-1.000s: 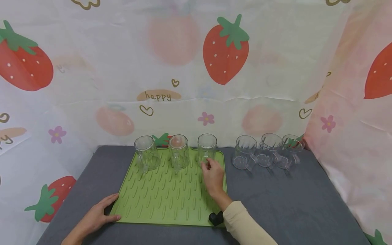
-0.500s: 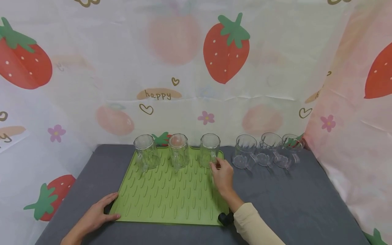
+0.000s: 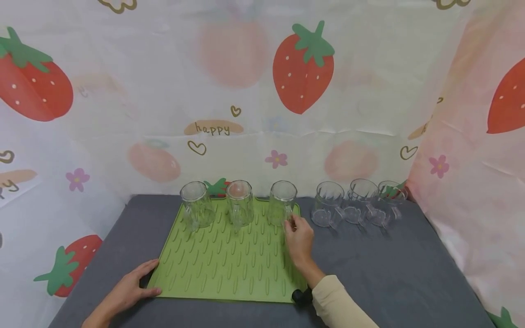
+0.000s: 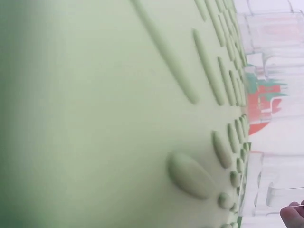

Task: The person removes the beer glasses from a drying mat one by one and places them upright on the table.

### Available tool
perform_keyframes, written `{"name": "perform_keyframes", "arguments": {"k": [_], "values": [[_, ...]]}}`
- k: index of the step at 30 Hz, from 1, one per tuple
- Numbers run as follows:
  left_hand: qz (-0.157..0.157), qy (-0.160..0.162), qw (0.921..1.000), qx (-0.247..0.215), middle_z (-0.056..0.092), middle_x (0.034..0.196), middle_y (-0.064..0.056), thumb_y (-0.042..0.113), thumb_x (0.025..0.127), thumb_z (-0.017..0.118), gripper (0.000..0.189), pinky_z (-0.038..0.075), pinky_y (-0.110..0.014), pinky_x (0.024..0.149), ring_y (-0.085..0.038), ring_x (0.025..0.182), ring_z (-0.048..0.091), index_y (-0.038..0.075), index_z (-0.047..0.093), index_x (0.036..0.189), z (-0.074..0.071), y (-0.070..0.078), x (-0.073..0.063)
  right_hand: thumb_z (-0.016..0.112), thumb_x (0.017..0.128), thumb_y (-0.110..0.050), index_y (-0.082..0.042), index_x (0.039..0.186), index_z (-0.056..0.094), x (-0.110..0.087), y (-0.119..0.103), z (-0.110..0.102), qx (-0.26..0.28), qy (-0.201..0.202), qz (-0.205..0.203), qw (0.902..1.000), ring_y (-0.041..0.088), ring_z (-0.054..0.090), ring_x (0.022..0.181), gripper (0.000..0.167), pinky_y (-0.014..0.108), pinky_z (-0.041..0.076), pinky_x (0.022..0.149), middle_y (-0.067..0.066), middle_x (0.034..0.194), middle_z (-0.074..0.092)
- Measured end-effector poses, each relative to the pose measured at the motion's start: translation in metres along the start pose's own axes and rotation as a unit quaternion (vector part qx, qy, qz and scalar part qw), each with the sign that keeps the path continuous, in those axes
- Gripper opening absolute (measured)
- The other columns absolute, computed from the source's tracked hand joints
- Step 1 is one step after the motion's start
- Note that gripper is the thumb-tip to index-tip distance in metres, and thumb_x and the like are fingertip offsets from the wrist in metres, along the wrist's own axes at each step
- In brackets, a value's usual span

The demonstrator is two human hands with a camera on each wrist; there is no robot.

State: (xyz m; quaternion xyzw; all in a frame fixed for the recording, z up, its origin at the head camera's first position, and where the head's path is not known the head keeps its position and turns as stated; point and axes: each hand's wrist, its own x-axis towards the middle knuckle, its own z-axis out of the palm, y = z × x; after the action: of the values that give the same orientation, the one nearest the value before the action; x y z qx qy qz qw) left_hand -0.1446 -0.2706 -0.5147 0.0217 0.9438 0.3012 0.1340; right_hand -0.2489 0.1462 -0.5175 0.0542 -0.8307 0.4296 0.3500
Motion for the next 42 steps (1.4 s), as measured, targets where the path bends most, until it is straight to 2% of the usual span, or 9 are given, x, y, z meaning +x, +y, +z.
{"name": "perform_keyframes", "arguments": {"k": [4, 12, 18, 21, 26, 34, 38, 42], "values": [[0.000, 0.002, 1.0000, 0.002, 0.041, 0.146, -0.030, 0.034, 0.075, 0.083, 0.089, 0.040, -0.062, 0.101, -0.052, 0.134, 0.037, -0.007, 0.042, 0.143, 0.001, -0.001, -0.001, 0.074, 0.081, 0.004, 0.009, 0.097, 0.072, 0.003, -0.001, -0.004, -0.003, -0.001, -0.025, 0.9997, 0.030, 0.070, 0.072, 0.017, 0.040, 0.060, 0.062, 0.020, 0.081, 0.068], [0.000, 0.004, 1.0000, 0.001, 0.040, 0.147, -0.030, 0.033, 0.076, 0.083, 0.089, 0.040, -0.063, 0.102, -0.052, 0.135, 0.036, -0.007, 0.042, 0.143, 0.001, -0.002, -0.001, 0.075, 0.080, 0.004, 0.009, 0.092, 0.072, 0.014, 0.001, -0.015, -0.011, -0.020, -0.049, 0.9985, 0.032, 0.070, 0.071, 0.013, 0.040, 0.060, 0.061, 0.019, 0.078, 0.068], [0.004, 0.005, 1.0000, 0.000, 0.040, 0.147, -0.031, 0.033, 0.075, 0.083, 0.089, 0.040, -0.063, 0.102, -0.052, 0.135, 0.036, -0.007, 0.042, 0.143, 0.000, -0.002, -0.002, 0.075, 0.081, 0.002, 0.007, 0.092, 0.072, 0.021, -0.005, -0.030, -0.022, -0.045, -0.074, 0.9960, 0.029, 0.070, 0.072, 0.013, 0.038, 0.060, 0.063, 0.017, 0.079, 0.067], [0.003, 0.004, 1.0000, 0.001, 0.040, 0.147, -0.031, 0.033, 0.075, 0.083, 0.089, 0.039, -0.063, 0.102, -0.052, 0.135, 0.036, -0.007, 0.042, 0.143, 0.000, -0.001, -0.002, 0.075, 0.080, 0.004, 0.008, 0.094, 0.072, 0.023, -0.008, -0.037, -0.007, -0.053, -0.083, 0.9951, 0.029, 0.071, 0.073, 0.015, 0.037, 0.060, 0.063, 0.018, 0.080, 0.068], [0.002, 0.003, 1.0000, -0.002, 0.040, 0.147, -0.031, 0.032, 0.075, 0.083, 0.089, 0.039, -0.063, 0.102, -0.052, 0.135, 0.036, -0.007, 0.042, 0.143, 0.000, -0.001, -0.002, 0.074, 0.081, 0.005, 0.008, 0.097, 0.073, 0.027, -0.016, -0.047, 0.007, -0.062, -0.084, 0.9945, 0.028, 0.071, 0.074, 0.017, 0.035, 0.061, 0.063, 0.018, 0.082, 0.069], [0.000, 0.001, 1.0000, 0.001, 0.040, 0.147, -0.031, 0.033, 0.075, 0.083, 0.089, 0.039, -0.063, 0.102, -0.052, 0.135, 0.036, -0.007, 0.042, 0.143, 0.000, -0.001, -0.001, 0.076, 0.079, 0.005, 0.006, 0.097, 0.073, 0.033, -0.030, -0.064, 0.008, -0.060, -0.109, 0.9922, 0.025, 0.070, 0.074, 0.018, 0.032, 0.060, 0.063, 0.015, 0.082, 0.070], [0.001, 0.002, 1.0000, 0.005, 0.040, 0.147, -0.031, 0.033, 0.075, 0.083, 0.089, 0.039, -0.064, 0.102, -0.052, 0.135, 0.036, -0.007, 0.042, 0.143, 0.000, -0.001, -0.001, 0.075, 0.079, 0.005, 0.006, 0.098, 0.073, 0.035, -0.038, -0.071, 0.013, -0.065, -0.106, 0.9922, 0.026, 0.071, 0.075, 0.019, 0.031, 0.060, 0.064, 0.015, 0.084, 0.070], [0.003, 0.003, 1.0000, 0.006, 0.040, 0.146, -0.031, 0.034, 0.075, 0.083, 0.089, 0.039, -0.064, 0.101, -0.053, 0.134, 0.036, -0.007, 0.042, 0.143, 0.000, -0.001, -0.002, 0.076, 0.079, 0.004, 0.005, 0.100, 0.073, 0.037, -0.044, -0.078, 0.015, -0.067, -0.106, 0.9920, 0.026, 0.070, 0.075, 0.021, 0.024, 0.060, 0.067, 0.014, 0.085, 0.071]]}}
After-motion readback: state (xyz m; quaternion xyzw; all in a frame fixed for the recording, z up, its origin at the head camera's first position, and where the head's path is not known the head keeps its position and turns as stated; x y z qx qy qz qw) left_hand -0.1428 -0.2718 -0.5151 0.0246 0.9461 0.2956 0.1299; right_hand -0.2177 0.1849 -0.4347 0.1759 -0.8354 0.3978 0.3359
